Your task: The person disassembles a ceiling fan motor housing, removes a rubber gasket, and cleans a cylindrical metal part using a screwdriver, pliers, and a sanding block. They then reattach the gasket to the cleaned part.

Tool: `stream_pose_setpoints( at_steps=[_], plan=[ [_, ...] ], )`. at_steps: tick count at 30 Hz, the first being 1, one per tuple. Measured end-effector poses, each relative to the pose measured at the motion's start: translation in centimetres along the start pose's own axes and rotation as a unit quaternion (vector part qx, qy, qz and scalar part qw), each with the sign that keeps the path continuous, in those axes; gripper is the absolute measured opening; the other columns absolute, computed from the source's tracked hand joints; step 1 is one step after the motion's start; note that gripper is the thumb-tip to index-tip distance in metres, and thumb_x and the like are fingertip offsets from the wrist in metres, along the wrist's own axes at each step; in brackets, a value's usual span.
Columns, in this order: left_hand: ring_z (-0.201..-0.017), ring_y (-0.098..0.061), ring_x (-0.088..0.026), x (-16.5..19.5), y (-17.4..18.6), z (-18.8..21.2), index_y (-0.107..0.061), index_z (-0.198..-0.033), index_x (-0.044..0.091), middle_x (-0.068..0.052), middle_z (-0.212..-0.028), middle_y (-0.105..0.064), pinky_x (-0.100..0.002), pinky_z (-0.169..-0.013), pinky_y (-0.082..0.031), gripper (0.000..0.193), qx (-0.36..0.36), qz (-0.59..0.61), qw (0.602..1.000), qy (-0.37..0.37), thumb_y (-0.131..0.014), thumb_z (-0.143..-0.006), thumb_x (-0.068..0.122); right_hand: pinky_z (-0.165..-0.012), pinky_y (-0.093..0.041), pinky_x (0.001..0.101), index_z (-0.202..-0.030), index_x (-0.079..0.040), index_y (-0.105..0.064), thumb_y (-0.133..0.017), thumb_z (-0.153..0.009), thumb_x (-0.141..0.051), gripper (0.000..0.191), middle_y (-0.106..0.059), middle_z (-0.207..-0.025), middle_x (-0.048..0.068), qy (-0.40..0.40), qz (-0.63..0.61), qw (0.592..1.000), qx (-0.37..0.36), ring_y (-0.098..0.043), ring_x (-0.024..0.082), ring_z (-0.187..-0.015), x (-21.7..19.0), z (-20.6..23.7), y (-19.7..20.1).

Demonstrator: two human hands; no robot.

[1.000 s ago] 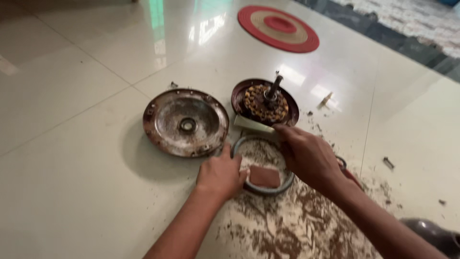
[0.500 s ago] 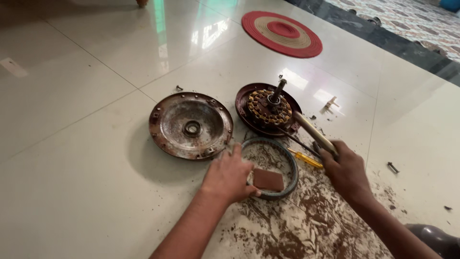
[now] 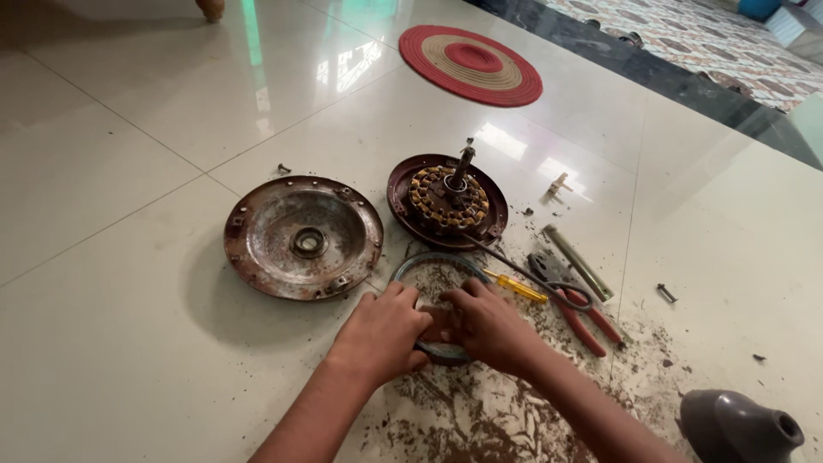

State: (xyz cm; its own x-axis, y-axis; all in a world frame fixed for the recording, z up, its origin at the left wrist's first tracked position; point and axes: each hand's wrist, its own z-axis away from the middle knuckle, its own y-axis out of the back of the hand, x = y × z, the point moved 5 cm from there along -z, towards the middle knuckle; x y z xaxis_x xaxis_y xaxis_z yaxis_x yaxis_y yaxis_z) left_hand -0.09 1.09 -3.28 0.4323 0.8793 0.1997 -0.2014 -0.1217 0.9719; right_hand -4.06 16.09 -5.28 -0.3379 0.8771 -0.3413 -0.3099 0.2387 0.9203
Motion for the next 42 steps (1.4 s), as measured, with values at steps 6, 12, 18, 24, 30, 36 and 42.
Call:
stream_pose_setpoints(
  at_steps=[6, 12, 18, 24, 30, 36, 42],
  plan=[
    [-0.127, -0.048, -0.022, -0.2, 0.8, 0.2, -0.073, -0.106, 0.014, -0.005, -0.118, -0.057, -0.047, -0.104, -0.045, 0.038, -0.063, 0.03, 0.997, 0.018, -0.084, -0.082, 0.04, -0.082, -0.059, 0.0379, -0.121, -0.01, -0.072, -0.07, -0.089, -0.023, 0.034, -0.064, -0.109, 0.009, -0.037, -0.136, 0.99, 0.024, -0.064, 0.024, -0.094, 2.3, 0.8, 1.6],
    [-0.131, -0.045, -0.022, 0.1, 0.2, 0.4, -0.067, -0.117, 0.013, -0.004, -0.122, -0.055, -0.047, -0.103, -0.045, 0.048, -0.062, 0.052, 0.996, 0.038, -0.084, -0.08, 0.039, -0.077, -0.061, 0.0452, -0.127, 0.0, -0.051, -0.056, -0.1, -0.018, 0.034, -0.065, -0.118, 0.023, -0.255, -0.077, 0.919, 0.292, -0.067, 0.033, -0.095, 20.8, 0.0, 8.3],
    [-0.134, -0.039, -0.03, -0.5, -0.1, 0.3, -0.066, -0.118, 0.008, -0.011, -0.125, -0.052, -0.057, -0.102, -0.04, 0.051, -0.034, 0.102, 0.994, 0.007, -0.086, -0.077, 0.032, -0.084, -0.057, 0.044, -0.121, 0.002, -0.058, -0.061, -0.097, -0.019, 0.032, -0.06, -0.122, 0.024, -0.309, 0.103, 0.939, 0.108, -0.063, 0.033, -0.093, 31.6, -1.0, 10.9],
    [-0.131, -0.043, -0.024, -0.6, 0.0, -0.2, -0.072, -0.106, 0.009, -0.005, -0.119, -0.055, -0.053, -0.105, -0.041, 0.04, -0.086, 0.112, 0.989, 0.038, -0.084, -0.075, 0.031, -0.068, -0.061, 0.0332, -0.113, -0.003, -0.066, -0.063, -0.098, -0.018, 0.021, -0.066, -0.108, 0.018, -0.202, 0.114, 0.952, 0.201, -0.066, 0.021, -0.076, 27.6, -2.4, 7.4],
    [-0.127, -0.046, -0.021, -0.3, 0.6, 0.2, -0.074, -0.105, 0.013, -0.002, -0.115, -0.058, -0.051, -0.105, -0.04, 0.042, -0.045, 0.108, 0.993, 0.032, -0.089, -0.073, 0.037, -0.064, -0.061, 0.0403, -0.12, -0.01, -0.06, -0.067, -0.096, -0.019, 0.026, -0.071, -0.098, 0.013, -0.219, -0.284, 0.915, 0.187, -0.069, 0.028, -0.077, 15.2, -0.7, 5.4],
    [-0.12, -0.051, -0.022, -0.6, -0.3, -0.1, -0.071, -0.115, 0.015, -0.002, -0.114, -0.06, -0.048, -0.098, -0.044, 0.04, -0.021, 0.039, 0.999, -0.014, -0.084, -0.081, 0.032, -0.07, -0.054, 0.0362, -0.106, -0.003, -0.065, -0.068, -0.089, -0.018, 0.023, -0.073, -0.088, 0.011, -0.057, -0.112, 0.984, 0.126, -0.068, 0.02, -0.075, 2.8, 1.8, 1.1],
    [-0.119, -0.053, -0.022, -0.4, -0.1, 0.8, -0.075, -0.11, 0.018, -0.001, -0.113, -0.063, -0.048, -0.095, -0.045, 0.023, 0.025, 0.028, 0.999, -0.027, -0.076, -0.087, 0.017, -0.068, -0.053, 0.0298, -0.121, -0.002, -0.064, -0.066, -0.089, -0.023, 0.038, -0.071, -0.091, 0.008, -0.093, -0.41, 0.907, 0.032, -0.064, 0.014, -0.076, 3.8, 1.0, 1.8]
  ],
)
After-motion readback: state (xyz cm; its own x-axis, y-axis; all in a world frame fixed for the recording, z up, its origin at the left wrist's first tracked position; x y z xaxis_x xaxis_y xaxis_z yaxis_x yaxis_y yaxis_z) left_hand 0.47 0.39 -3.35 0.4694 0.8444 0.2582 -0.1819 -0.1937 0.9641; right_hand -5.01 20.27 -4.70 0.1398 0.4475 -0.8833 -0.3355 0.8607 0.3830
